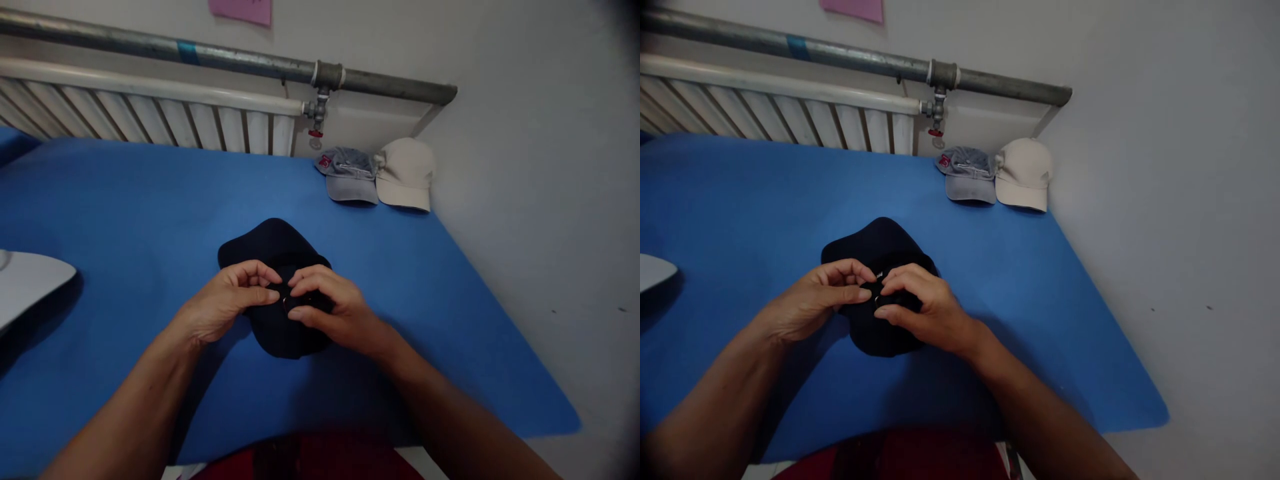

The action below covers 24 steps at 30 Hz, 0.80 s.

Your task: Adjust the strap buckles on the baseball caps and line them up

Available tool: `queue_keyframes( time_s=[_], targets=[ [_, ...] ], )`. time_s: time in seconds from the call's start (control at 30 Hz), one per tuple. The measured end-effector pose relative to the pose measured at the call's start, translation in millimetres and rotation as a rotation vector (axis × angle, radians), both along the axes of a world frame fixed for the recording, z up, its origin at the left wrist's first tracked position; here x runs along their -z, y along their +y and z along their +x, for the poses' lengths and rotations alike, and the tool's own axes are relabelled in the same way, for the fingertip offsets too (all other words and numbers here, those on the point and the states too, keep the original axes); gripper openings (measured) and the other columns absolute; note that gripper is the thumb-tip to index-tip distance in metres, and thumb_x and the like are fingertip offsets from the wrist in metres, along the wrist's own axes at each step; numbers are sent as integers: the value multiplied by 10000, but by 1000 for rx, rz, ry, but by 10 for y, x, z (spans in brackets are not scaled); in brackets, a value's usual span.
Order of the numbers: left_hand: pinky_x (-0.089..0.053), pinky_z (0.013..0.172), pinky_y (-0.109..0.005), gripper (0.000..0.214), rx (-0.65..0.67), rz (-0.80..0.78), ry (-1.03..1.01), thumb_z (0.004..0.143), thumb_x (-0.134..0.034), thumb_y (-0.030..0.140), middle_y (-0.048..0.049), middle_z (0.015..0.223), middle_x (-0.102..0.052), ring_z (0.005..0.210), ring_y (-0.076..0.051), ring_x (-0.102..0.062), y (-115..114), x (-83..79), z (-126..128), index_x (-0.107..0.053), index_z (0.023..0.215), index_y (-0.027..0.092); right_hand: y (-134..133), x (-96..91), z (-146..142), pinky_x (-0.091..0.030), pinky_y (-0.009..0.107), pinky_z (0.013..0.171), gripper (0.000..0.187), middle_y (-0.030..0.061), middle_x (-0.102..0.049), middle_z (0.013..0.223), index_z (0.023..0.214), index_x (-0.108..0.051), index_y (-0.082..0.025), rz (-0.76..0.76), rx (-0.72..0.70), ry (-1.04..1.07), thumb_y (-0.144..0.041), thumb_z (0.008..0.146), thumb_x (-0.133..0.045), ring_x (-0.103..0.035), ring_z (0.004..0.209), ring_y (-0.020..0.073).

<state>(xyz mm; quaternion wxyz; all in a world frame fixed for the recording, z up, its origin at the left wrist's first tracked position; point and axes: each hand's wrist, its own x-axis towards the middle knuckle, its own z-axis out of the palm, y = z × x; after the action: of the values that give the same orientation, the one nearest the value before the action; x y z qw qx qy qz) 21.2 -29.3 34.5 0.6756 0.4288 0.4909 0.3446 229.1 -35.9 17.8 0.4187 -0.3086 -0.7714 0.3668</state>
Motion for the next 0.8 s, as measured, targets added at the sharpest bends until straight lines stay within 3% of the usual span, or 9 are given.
queue_keyframes(
  time_s=[0.13, 0.23, 0.5, 0.8],
  targets=[
    [-408, 620, -190, 189, 53, -8, -25, 633, -787, 182, 34, 703, -604, 649, -71, -529, 2, -23, -32, -692, 795, 196, 18, -118, 88, -528, 346, 856, 233, 47, -662, 1052, 1093, -595, -222, -222, -20, -20, -165, 867, -581, -634, 952, 158],
    [-413, 629, -181, 171, 96, 4, -22, 659, -776, 179, 31, 716, -613, 661, -68, -538, -4, -35, -55, -691, 806, 197, 19, -138, 105, -533, 318, 821, 293, 32, -671, 1002, 1123, -585, -206, -322, -92, -51, -151, 837, -614, -636, 892, 139],
    [-373, 584, -145, 141, 130, 55, 4, 688, -760, 163, 53, 659, -545, 603, -39, -444, 4, -26, -55, -692, 805, 203, 5, -123, 27, -506, 257, 733, 161, -13, -663, 878, 966, -650, -209, -404, -62, -77, -178, 809, -666, -615, 773, 110],
    [-355, 582, -150, 146, 183, 56, 8, 688, -755, 173, 50, 665, -524, 616, -49, -422, 6, 15, -94, -688, 813, 205, -12, -69, 5, -471, 223, 632, 106, -27, -638, 767, 878, -661, -182, -351, -75, -60, -214, 788, -708, -578, 652, 92]
  ],
)
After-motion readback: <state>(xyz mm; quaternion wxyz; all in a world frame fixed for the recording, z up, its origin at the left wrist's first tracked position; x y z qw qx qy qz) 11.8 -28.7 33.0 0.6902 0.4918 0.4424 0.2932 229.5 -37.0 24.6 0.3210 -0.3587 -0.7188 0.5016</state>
